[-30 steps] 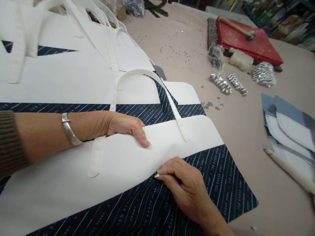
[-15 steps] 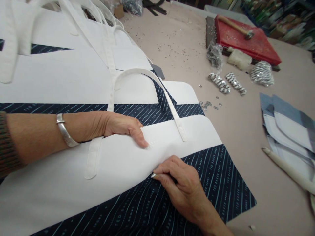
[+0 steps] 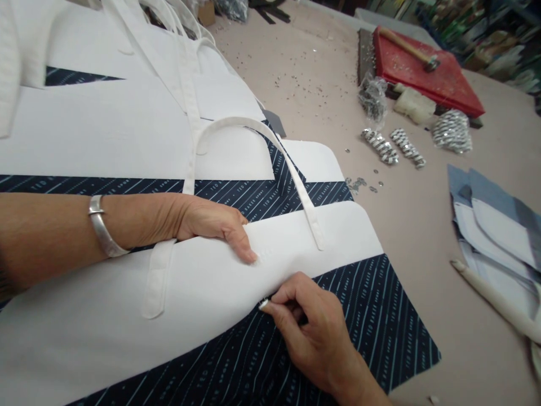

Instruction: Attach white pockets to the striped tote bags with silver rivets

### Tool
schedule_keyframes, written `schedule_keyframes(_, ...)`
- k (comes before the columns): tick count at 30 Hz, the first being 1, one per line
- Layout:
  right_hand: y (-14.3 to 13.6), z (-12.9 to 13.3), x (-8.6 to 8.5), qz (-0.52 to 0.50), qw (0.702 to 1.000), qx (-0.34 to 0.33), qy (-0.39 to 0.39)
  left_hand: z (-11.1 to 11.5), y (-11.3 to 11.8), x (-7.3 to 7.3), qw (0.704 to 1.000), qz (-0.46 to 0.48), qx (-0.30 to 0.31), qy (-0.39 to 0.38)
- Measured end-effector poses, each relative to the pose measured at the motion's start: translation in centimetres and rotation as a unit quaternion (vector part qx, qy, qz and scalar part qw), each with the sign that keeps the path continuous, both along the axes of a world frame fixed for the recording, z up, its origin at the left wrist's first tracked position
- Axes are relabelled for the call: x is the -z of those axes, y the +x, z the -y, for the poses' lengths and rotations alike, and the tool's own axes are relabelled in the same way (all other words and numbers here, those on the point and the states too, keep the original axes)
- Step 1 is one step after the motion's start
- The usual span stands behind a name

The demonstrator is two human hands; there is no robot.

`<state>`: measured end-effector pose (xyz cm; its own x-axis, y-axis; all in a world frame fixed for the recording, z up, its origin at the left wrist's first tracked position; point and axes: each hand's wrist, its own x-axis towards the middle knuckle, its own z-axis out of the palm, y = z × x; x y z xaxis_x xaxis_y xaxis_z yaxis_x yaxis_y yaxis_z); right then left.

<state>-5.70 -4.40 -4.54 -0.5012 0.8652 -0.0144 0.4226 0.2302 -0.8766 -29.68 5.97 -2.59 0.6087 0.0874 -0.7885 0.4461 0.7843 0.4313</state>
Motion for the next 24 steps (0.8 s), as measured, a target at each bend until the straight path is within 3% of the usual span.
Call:
schedule_keyframes(18,-1.2,-0.3,0.2,0.07,0.991,-0.004,0.112,0.1,0.3,-0.1,1.0,0.002,0.01,0.016)
schedule_keyframes(21,-1.2,-0.3,0.3,0.047,0.995,0.005,0.089,0.2,0.3,-0.2,0.999,-0.007,0.01,0.043)
schedule_keyframes(24,-1.0,-0.5,-0.2,0.008,1.0,0.014,0.023,0.0,0.6,-1.8,0.993,-0.018,0.041,0.105)
